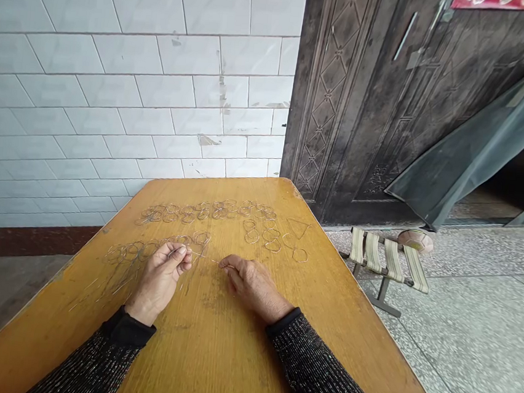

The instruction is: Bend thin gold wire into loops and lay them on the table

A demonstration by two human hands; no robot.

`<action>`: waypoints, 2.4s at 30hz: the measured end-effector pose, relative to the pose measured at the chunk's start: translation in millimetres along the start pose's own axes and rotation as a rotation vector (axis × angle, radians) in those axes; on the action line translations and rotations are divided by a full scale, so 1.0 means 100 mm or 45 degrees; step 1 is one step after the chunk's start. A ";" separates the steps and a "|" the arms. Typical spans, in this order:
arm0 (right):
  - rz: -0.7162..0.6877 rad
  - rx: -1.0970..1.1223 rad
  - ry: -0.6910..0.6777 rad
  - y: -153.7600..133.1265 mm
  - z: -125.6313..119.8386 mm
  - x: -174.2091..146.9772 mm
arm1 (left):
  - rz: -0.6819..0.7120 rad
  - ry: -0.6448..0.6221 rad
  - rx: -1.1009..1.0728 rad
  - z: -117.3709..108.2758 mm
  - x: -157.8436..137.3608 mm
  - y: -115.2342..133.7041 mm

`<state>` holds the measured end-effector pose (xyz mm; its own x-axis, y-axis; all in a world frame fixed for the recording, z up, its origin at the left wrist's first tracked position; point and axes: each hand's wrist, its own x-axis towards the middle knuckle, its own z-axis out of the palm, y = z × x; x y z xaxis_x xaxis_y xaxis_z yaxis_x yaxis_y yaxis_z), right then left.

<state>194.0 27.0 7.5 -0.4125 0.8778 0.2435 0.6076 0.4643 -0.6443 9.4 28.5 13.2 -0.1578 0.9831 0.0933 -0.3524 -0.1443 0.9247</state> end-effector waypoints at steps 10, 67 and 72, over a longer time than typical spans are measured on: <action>-0.035 0.118 -0.002 0.01 -0.07 -0.02 | -0.003 0.030 -0.058 -0.06 0.06 0.04; 0.133 1.134 0.063 -0.19 0.04 0.00 | -0.633 -0.860 0.279 0.10 -0.31 -0.10; 0.112 1.065 0.074 -0.15 0.08 0.00 | -0.442 -0.820 0.461 0.05 -0.22 -0.01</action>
<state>179.1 19.5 11.0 -0.3375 0.9220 0.1897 -0.0770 0.1738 -0.9818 17.9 8.1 12.3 0.5059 0.8530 -0.1284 0.0537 0.1174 0.9916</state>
